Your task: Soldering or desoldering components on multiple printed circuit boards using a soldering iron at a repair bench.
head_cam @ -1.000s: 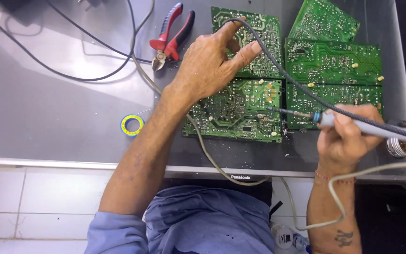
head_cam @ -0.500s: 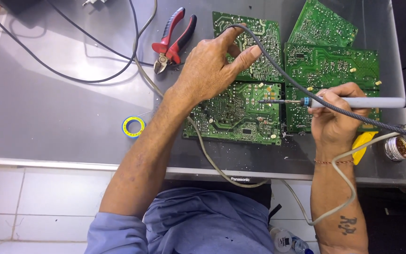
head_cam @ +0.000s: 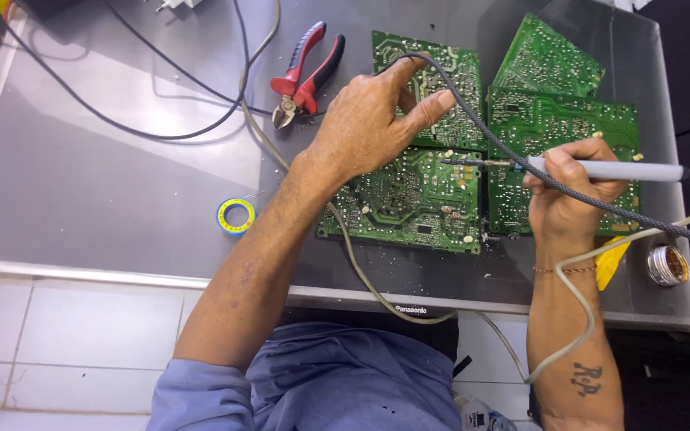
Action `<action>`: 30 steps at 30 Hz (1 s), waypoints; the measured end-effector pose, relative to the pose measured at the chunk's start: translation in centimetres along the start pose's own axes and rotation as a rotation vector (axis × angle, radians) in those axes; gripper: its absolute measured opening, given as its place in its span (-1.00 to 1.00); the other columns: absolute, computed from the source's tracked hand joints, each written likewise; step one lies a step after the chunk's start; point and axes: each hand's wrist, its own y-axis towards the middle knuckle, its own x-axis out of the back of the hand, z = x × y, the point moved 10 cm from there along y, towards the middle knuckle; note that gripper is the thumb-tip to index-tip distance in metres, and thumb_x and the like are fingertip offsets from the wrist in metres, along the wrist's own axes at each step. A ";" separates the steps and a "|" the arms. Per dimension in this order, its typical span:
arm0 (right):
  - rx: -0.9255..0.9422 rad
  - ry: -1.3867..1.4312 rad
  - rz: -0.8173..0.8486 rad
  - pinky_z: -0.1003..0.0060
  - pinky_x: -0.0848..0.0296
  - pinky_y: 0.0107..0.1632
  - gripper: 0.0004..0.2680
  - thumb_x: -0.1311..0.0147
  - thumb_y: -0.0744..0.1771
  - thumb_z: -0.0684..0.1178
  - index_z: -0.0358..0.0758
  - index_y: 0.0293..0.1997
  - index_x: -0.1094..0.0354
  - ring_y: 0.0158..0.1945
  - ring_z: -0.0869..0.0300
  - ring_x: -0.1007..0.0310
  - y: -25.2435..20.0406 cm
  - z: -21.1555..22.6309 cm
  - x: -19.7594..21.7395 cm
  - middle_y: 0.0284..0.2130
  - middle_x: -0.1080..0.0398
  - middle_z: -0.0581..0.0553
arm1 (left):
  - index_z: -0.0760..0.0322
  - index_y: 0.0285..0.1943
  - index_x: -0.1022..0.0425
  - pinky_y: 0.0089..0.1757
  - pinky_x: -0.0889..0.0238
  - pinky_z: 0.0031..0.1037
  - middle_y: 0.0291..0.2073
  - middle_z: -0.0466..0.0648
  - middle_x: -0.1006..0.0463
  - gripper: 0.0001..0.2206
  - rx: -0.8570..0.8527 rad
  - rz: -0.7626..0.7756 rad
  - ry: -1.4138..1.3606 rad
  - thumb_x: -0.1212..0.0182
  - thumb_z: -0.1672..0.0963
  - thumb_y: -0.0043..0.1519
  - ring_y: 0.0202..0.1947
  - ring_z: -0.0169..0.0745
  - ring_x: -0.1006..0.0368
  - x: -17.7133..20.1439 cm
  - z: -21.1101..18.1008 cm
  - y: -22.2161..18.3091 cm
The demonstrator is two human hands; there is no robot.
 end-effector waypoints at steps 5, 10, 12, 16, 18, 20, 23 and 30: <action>-0.012 0.044 -0.033 0.37 -0.43 -0.53 -0.97 -0.07 0.26 -0.24 -0.29 -0.38 -0.31 -0.65 0.20 -0.30 -0.2 -1.4 0.4 -0.69 -0.25 -0.10 | 0.32 0.22 -0.29 -0.38 -0.30 -0.07 -0.46 -0.17 -0.67 -0.38 -0.007 0.005 0.060 0.07 -0.19 0.20 -0.31 0.04 -0.57 -0.3 0.4 0.0; -0.010 0.022 0.001 0.42 -0.45 -0.50 -0.96 -0.08 0.29 -0.22 -0.30 -0.34 -0.30 -0.62 0.22 -0.33 -0.4 -1.1 0.1 -0.64 -0.29 -0.13 | 0.34 0.25 -0.28 -0.35 -0.33 -0.08 -0.44 -0.17 -0.68 -0.37 -0.003 0.012 0.073 0.05 -0.18 0.21 -0.29 0.01 -0.58 -0.6 0.4 0.1; -0.013 0.022 -0.002 0.42 -0.46 -0.49 -0.96 -0.08 0.28 -0.22 -0.30 -0.34 -0.31 -0.61 0.22 -0.34 -0.4 -1.2 0.2 -0.63 -0.30 -0.14 | 0.34 0.26 -0.27 -0.33 -0.33 -0.07 -0.42 -0.18 -0.69 -0.37 0.007 0.023 0.073 0.04 -0.17 0.20 -0.26 0.02 -0.57 -0.7 0.4 0.1; -0.043 -0.008 -0.033 0.43 -0.46 -0.51 -0.95 -0.11 0.28 -0.21 -0.28 -0.37 -0.32 -0.63 0.23 -0.35 -0.5 -1.4 0.2 -0.65 -0.30 -0.11 | 0.30 0.23 -0.28 -0.34 -0.30 -0.04 -0.42 -0.16 -0.67 -0.40 0.006 0.020 0.091 0.02 -0.17 0.21 -0.25 0.07 -0.54 -0.8 0.6 0.1; -0.045 -0.005 -0.025 0.43 -0.46 -0.49 -0.94 -0.11 0.29 -0.21 -0.28 -0.37 -0.31 -0.63 0.23 -0.34 -0.5 -1.4 0.2 -0.66 -0.28 -0.11 | 0.29 0.23 -0.29 -0.34 -0.29 -0.04 -0.42 -0.15 -0.67 -0.41 0.004 0.015 0.098 0.01 -0.17 0.21 -0.25 0.09 -0.54 -0.9 0.8 0.1; -0.047 -0.001 -0.019 0.42 -0.47 -0.48 -0.94 -0.11 0.29 -0.21 -0.28 -0.36 -0.31 -0.62 0.23 -0.32 -0.6 -1.5 0.1 -0.66 -0.26 -0.10 | 0.29 0.22 -0.29 -0.34 -0.28 -0.04 -0.42 -0.15 -0.67 -0.41 0.002 0.011 0.105 0.01 -0.16 0.21 -0.25 0.12 -0.54 -0.9 0.8 0.2; -0.067 -0.047 -0.018 0.45 -0.37 -0.54 -0.92 -0.12 0.30 -0.20 -0.25 -0.37 -0.28 -0.64 0.20 -0.33 -0.6 -1.9 0.1 -0.63 -0.28 -0.14 | 0.27 0.25 -0.27 -0.33 -0.28 -0.01 -0.40 -0.16 -0.67 -0.39 0.040 0.038 0.110 0.02 -0.18 0.19 -0.21 0.13 -0.52 -1.1 1.1 0.1; -0.050 -0.090 -0.011 0.46 -0.39 -0.54 -0.92 -0.13 0.30 -0.18 -0.27 -0.37 -0.30 -0.61 0.20 -0.37 -0.6 -1.8 -0.2 -0.61 -0.33 -0.17 | 0.26 0.26 -0.25 -0.33 -0.28 -0.01 -0.41 -0.15 -0.66 -0.37 0.024 0.038 0.125 0.04 -0.19 0.20 -0.24 0.16 -0.52 -1.2 1.1 0.1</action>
